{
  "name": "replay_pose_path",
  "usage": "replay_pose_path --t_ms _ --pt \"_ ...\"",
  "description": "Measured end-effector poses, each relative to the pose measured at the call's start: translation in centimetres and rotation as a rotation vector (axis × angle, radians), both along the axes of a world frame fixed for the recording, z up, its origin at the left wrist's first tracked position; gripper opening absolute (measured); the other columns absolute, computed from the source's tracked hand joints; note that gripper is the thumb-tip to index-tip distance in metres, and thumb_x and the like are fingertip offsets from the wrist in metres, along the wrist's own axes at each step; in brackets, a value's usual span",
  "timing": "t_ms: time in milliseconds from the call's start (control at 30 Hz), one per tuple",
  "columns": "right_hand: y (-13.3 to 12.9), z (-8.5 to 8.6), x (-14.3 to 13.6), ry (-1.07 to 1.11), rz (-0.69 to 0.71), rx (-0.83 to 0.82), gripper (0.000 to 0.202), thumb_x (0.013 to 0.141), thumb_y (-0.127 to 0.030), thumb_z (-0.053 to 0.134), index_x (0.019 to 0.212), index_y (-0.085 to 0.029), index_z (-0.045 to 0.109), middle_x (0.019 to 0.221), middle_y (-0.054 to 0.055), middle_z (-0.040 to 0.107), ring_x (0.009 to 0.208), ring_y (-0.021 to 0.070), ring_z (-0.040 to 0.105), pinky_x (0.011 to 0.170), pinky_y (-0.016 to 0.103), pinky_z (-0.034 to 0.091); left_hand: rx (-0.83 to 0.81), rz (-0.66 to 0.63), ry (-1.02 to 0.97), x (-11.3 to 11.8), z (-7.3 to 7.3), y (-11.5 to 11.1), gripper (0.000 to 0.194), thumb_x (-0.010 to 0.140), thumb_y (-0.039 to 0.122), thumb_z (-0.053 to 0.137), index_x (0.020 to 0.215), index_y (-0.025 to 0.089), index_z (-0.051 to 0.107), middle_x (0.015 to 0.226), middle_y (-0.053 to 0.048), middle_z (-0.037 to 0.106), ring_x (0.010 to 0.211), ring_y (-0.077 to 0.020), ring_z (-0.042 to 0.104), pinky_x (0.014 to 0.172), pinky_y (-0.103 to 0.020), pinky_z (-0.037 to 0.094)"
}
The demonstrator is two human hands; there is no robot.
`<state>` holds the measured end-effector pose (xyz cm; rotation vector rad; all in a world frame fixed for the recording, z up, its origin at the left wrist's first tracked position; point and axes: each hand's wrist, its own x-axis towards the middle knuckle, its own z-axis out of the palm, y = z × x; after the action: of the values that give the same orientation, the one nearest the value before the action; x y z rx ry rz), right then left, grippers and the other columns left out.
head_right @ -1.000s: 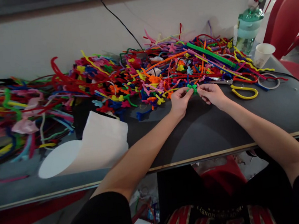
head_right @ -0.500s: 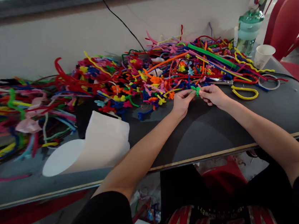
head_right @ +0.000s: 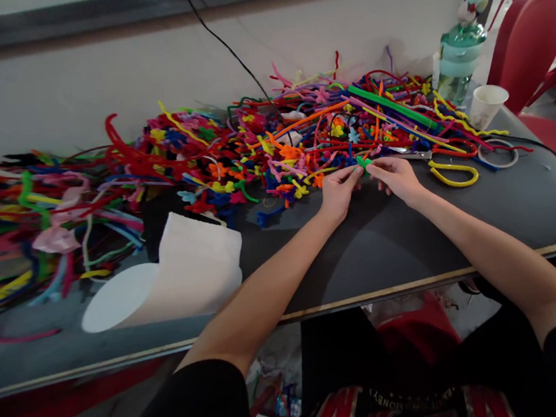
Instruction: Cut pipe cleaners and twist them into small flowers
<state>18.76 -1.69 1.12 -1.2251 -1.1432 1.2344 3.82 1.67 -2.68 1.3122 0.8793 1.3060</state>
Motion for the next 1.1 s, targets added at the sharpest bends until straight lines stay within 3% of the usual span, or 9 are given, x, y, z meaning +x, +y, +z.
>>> replay_pose_path --t_ms 200,467,700,1100 --pt "0.26 -0.41 0.37 -0.107 -0.06 0.089 0.03 0.071 -0.04 0.077 0.08 -0.015 0.066 0.066 0.0 0.063 0.046 0.0061 0.052 0.034 0.016 0.037 0.086 -0.009 0.09 -0.02 0.17 -0.31 0.035 0.075 0.05 0.074 0.092 0.019 0.077 0.071 -0.002 0.071 0.057 -0.012 0.055 0.058 -0.027 0.048" --pt "0.25 -0.47 0.29 -0.125 -0.022 0.042 0.023 0.072 -0.035 0.076 0.079 -0.015 0.067 0.067 0.001 0.063 0.046 0.0066 0.052 0.034 0.017 0.037 0.047 0.029 0.109 -0.26 0.46 -0.44 0.031 0.073 0.048 0.074 0.075 0.017 0.072 0.068 -0.002 0.068 0.059 -0.0113 0.056 0.06 -0.025 0.047" --pt "0.11 -0.51 0.5 -0.214 -0.054 0.132 0.025 0.074 -0.04 0.072 0.075 -0.016 0.064 0.053 -0.005 0.051 0.044 0.0059 0.043 0.039 0.019 0.033 0.06 -0.019 0.138 -0.23 0.51 -0.52 0.035 0.077 0.053 0.071 0.074 0.018 0.07 0.065 -0.002 0.064 0.055 -0.0117 0.053 0.056 -0.026 0.043" --pt "0.06 -0.9 0.32 -0.315 -0.041 0.243 0.025 0.077 -0.041 0.065 0.08 -0.017 0.063 0.066 0.0 0.057 0.057 0.0093 0.048 0.047 0.021 0.035 0.061 -0.046 0.12 -0.28 0.53 -0.79 0.044 0.076 0.061 0.07 0.071 0.017 0.068 0.061 -0.001 0.06 0.052 -0.0103 0.051 0.052 -0.024 0.043"
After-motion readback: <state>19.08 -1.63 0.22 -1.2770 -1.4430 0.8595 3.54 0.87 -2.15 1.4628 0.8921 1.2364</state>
